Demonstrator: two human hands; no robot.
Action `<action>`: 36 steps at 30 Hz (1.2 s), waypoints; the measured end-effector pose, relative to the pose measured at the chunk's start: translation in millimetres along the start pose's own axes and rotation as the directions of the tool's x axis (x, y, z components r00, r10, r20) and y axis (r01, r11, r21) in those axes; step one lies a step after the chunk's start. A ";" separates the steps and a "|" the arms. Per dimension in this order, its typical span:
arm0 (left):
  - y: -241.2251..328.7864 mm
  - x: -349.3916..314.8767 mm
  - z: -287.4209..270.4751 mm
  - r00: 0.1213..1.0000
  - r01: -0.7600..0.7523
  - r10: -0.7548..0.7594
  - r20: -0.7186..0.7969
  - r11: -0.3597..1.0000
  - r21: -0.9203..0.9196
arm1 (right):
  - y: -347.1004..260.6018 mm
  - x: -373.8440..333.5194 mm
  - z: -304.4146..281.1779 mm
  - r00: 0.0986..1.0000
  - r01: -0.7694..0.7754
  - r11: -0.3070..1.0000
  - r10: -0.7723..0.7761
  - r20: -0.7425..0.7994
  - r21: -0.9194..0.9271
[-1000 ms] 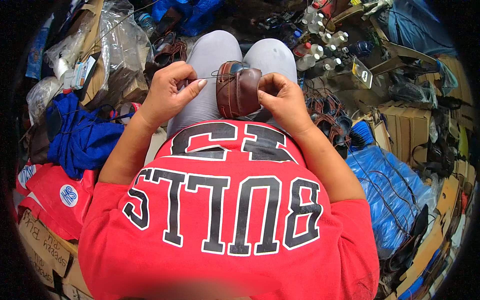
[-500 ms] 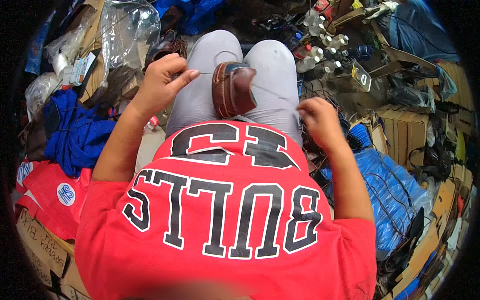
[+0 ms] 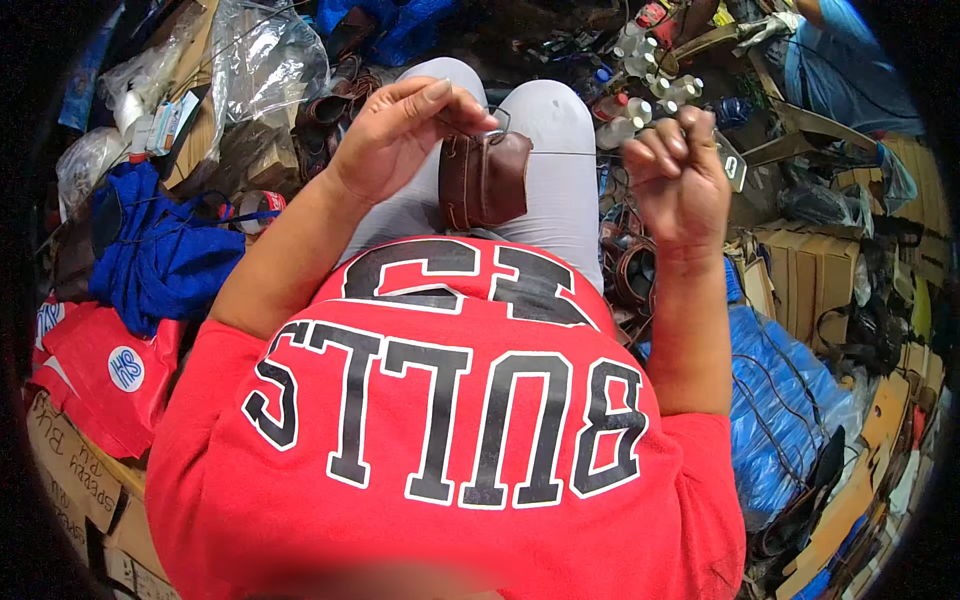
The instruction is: Stitching or repairing a leather shoe upper using a needle and thread in a workshop.
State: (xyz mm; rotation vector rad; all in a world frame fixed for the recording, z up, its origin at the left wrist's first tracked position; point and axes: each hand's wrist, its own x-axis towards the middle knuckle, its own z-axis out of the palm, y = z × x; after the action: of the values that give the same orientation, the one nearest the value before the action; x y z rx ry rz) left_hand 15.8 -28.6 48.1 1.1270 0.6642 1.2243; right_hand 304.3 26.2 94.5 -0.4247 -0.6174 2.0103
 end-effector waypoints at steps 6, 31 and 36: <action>-7.4 7.7 -3.7 0.993 0.103 -0.113 0.026 0.764 -0.638 | -63.6 -28.2 -51.1 0.945 0.219 0.962 -0.250 -0.209 -0.160; 112.8 -16.1 -26.7 0.967 -0.116 0.116 0.226 0.993 -0.017 | 74.9 -5.6 28.4 0.980 -0.193 0.264 0.108 -0.170 -0.945; 178.2 -42.1 -67.7 0.917 -0.187 0.238 0.320 0.965 -0.182 | 74.2 -5.3 13.2 0.960 -0.267 0.478 0.209 -0.187 -0.837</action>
State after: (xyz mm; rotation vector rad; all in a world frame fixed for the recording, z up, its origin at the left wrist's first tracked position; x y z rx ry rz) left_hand -123.4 -57.2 182.0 1.2705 0.1875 1.2004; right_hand 248.1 -12.6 62.3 -1.2282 -1.6160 1.7824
